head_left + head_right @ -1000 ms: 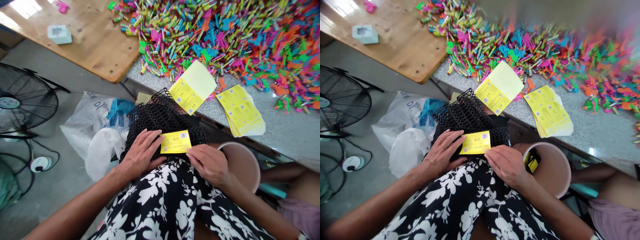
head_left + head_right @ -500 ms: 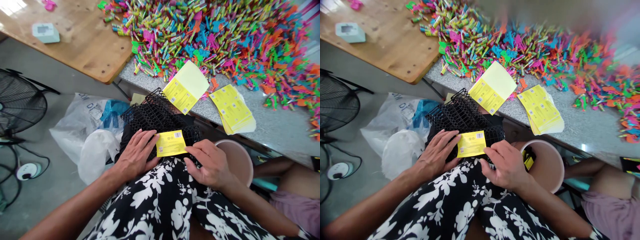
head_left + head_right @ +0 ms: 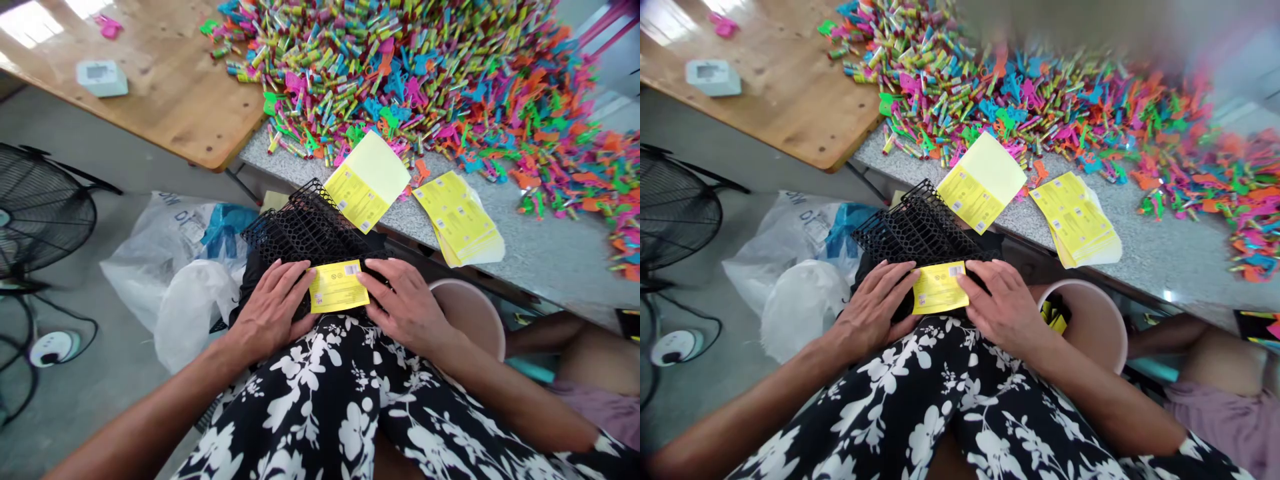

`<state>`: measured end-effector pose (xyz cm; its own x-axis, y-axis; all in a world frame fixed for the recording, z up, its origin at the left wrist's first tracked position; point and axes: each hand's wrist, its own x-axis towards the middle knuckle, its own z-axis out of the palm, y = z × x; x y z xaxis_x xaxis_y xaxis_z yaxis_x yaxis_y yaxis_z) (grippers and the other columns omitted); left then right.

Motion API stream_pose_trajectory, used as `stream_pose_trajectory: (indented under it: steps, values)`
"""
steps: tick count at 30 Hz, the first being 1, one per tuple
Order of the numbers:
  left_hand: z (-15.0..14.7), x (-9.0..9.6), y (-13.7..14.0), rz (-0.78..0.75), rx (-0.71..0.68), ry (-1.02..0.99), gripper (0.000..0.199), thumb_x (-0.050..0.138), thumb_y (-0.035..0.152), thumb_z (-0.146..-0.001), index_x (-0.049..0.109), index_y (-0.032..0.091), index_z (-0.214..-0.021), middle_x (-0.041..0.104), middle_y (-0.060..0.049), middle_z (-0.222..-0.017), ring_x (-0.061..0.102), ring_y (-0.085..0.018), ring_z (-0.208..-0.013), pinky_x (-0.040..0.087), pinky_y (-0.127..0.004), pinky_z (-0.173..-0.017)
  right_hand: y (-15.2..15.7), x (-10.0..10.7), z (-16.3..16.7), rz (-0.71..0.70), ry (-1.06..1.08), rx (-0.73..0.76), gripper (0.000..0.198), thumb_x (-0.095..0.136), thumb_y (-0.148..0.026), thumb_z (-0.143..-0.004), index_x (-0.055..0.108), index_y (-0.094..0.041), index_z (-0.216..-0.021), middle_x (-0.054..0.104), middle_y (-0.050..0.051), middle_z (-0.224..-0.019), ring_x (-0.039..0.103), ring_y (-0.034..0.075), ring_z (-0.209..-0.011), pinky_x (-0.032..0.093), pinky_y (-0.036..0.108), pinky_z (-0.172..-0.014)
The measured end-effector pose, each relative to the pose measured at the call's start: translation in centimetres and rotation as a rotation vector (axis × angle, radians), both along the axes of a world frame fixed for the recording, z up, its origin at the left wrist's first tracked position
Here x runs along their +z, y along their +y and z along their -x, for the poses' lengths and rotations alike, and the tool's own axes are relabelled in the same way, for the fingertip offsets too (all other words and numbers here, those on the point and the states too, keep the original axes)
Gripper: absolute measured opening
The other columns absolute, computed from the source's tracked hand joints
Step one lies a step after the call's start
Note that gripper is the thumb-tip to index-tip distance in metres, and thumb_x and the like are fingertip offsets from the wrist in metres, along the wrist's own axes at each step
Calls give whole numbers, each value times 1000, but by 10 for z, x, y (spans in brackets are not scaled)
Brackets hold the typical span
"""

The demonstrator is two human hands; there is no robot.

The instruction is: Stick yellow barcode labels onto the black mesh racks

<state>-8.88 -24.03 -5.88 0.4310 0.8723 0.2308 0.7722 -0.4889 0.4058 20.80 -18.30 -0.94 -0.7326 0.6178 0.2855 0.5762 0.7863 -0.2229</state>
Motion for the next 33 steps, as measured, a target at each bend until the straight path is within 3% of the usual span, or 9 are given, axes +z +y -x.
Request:
stream_pose_trajectory:
  steps: [3, 8, 20, 27, 33]
  values:
    - [-1, 0, 1, -4, 0, -8, 69, 69, 39, -97, 46, 18, -158, 56, -20, -156, 54, -37, -143, 37, -63, -127, 9, -2, -4, -61, 22, -58, 43, 69, -16, -97, 65, -22, -140, 70, 14, -121, 67, 28, -110, 57, 48, -100]
    - [-1, 1, 2, -10, -6, 0, 69, 70, 38, -96, 47, 16, -157, 56, -21, -156, 54, -38, -143, 38, -64, -127, 22, -4, -1, -85, 33, 93, 33, 68, -12, -99, 70, -25, -129, 73, 3, -91, 65, 19, -87, 56, 41, -95]
    - [-1, 3, 2, -38, -34, 17, 66, 69, 38, -96, 49, 12, -153, 58, -23, -152, 55, -39, -141, 40, -64, -125, 22, -8, -4, -61, 193, 214, 38, 69, -13, -98, 64, -23, -135, 79, 7, -125, 74, 19, -109, 59, 43, -107]
    - [-1, 3, 3, -22, -27, -5, 67, 71, 38, -96, 50, 12, -154, 58, -22, -153, 55, -38, -142, 39, -61, -127, 21, -12, -6, -94, 128, 87, 37, 73, -12, -94, 68, -24, -129, 80, 6, -120, 72, 23, -109, 53, 51, -114]
    - [0, 1, 3, -38, -42, 14, 69, 69, 41, -97, 48, 11, -156, 57, -23, -153, 54, -38, -142, 39, -62, -126, 17, -17, -12, -85, 92, 67, 33, 72, -12, -94, 70, -24, -125, 78, 7, -123, 70, 25, -113, 52, 53, -115]
